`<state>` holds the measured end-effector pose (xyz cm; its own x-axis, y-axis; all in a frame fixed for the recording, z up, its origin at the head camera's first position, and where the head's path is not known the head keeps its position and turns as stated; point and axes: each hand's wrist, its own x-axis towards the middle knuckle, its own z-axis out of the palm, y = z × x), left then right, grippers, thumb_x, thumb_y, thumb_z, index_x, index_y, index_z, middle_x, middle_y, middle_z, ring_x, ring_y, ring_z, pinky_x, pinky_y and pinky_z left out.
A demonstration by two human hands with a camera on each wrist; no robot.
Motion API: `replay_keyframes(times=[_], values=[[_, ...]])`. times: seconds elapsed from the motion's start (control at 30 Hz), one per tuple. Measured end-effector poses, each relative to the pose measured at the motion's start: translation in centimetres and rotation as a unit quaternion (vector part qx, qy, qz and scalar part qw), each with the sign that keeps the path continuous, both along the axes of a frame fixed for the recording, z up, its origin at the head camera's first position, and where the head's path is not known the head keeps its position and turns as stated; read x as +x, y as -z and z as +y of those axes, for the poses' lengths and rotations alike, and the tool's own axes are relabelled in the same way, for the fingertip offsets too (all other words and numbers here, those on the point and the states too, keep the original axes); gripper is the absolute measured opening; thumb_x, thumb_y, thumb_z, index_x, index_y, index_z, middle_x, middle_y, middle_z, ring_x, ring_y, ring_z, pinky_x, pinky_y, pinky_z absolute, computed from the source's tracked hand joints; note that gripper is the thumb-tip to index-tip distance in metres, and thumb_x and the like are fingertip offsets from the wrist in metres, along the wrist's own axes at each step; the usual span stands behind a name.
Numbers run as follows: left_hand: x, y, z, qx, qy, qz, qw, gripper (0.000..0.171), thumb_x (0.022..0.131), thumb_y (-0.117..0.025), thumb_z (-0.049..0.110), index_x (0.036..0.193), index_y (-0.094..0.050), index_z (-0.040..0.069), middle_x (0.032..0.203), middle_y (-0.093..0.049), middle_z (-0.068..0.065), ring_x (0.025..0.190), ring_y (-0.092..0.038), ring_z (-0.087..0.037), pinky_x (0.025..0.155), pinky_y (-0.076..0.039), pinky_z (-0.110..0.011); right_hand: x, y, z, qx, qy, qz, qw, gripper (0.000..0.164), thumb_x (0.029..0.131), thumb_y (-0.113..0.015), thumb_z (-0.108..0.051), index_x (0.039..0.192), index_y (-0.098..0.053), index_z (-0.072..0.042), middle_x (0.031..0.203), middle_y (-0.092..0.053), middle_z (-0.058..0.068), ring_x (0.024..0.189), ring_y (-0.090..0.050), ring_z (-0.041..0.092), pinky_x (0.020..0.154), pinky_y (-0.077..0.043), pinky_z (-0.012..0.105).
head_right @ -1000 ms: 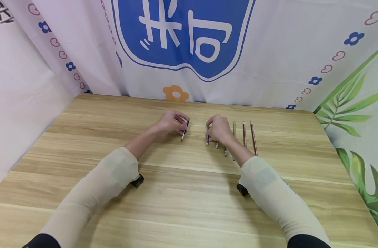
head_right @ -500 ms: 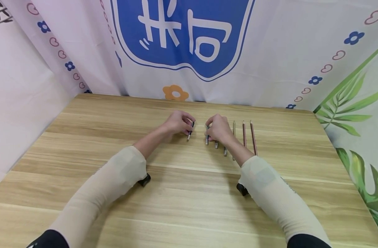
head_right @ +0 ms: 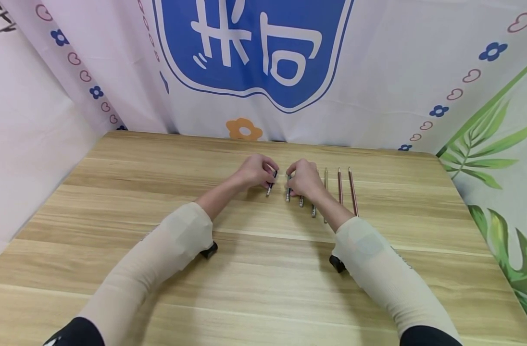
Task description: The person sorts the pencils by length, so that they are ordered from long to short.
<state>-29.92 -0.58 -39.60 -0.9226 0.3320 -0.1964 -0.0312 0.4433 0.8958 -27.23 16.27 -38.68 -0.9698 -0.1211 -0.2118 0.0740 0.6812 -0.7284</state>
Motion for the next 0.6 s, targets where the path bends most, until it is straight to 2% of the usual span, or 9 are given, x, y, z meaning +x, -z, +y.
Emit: replay_keyframes(times=[0.33,0.6], values=[[0.1,-0.3,1.1,-0.061,0.004,0.026,0.9978,0.029,0.088,-0.068,-0.014,0.117,-0.069,-0.01,0.1,-0.069,-0.02,0.061,-0.062,-0.016,0.062,-0.064,-0.025,0.0,0.0,0.1,-0.005,-0.003,0.001,1.0,0.035,0.091,-0.073,0.006,0.125,-0.067,0.008,0.099,-0.074,0.026,0.058,-0.07,0.014,0.059,-0.065,0.028],[-0.1,-0.3,1.4,-0.088,0.018,0.04,0.9952,0.029,0.087,-0.068,-0.014,0.116,-0.07,-0.009,0.103,-0.072,-0.022,0.056,-0.061,-0.013,0.057,-0.062,-0.021,0.0,0.0,0.1,-0.006,-0.003,0.001,1.0,0.036,0.091,-0.073,0.007,0.127,-0.066,0.009,0.101,-0.074,0.027,0.058,-0.071,0.014,0.06,-0.065,0.027]])
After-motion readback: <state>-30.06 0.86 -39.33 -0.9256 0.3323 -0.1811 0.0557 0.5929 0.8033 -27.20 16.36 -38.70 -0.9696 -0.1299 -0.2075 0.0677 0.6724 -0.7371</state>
